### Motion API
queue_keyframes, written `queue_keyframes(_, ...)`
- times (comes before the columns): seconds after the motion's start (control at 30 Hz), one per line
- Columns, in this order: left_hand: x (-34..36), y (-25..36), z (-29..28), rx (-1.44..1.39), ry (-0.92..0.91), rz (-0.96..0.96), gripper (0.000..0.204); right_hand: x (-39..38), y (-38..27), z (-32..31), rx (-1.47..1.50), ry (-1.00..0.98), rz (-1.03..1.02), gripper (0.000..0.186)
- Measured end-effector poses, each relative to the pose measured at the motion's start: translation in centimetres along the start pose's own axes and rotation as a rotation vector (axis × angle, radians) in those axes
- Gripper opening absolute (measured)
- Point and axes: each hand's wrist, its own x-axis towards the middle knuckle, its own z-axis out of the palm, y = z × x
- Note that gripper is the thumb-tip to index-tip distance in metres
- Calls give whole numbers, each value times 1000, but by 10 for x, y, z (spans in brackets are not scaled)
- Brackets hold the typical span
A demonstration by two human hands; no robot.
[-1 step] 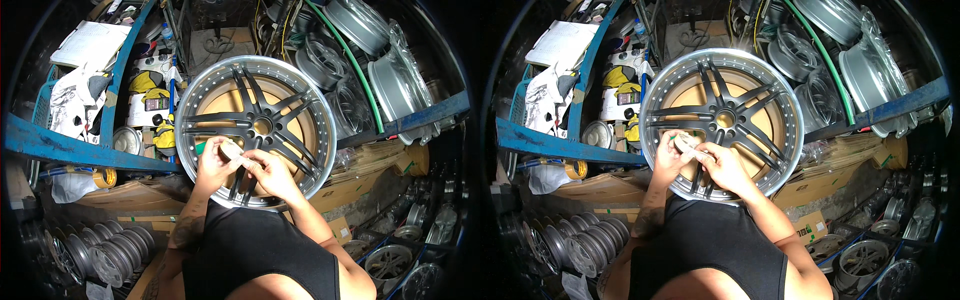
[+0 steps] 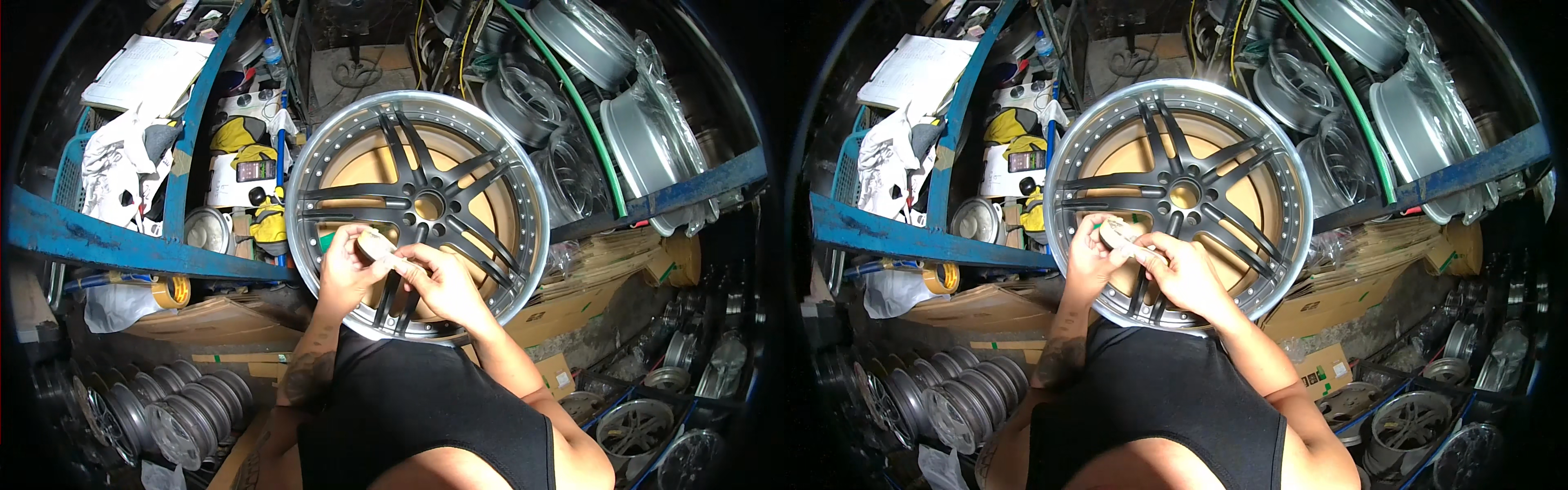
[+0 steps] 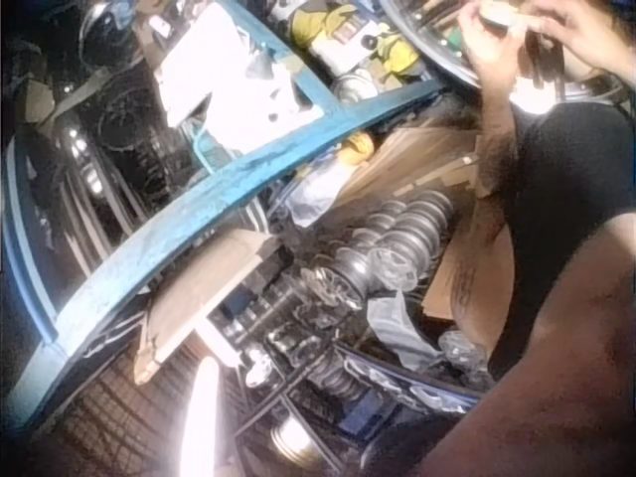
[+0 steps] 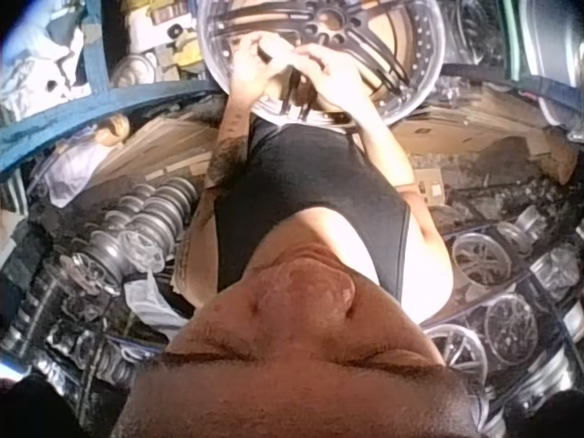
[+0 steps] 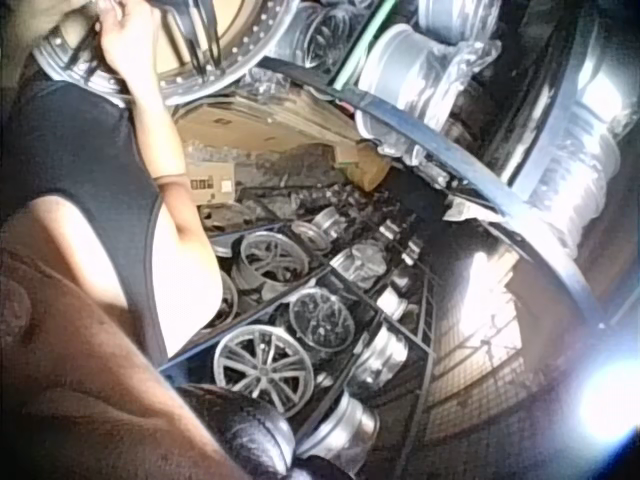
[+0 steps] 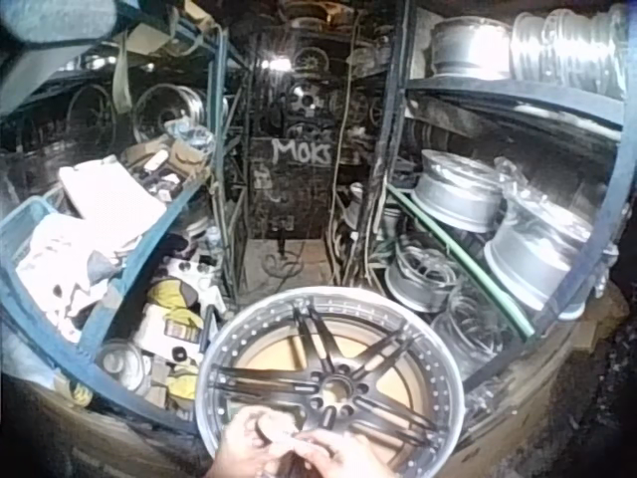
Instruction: The person removes a center cap from a wheel rim, wraps adhesive tape around the edge of the center cap by hand, and repeatedly fits and removes the cap in the center of the wheel rim.
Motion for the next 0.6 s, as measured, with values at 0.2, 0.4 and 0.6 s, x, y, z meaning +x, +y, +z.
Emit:
queue_keyframes(0.2,5,-3,-13,-74,67,-4,38,-5,-19,-3,-62,43,-75,28)
queue_keyframes(0.4,4,4,-9,-95,59,-158,30,0,-14,0,-74,36,-25,26)
queue_keyframes(0.6,2,-3,-13,-83,35,-184,29,2,1,8,-54,38,-10,21)
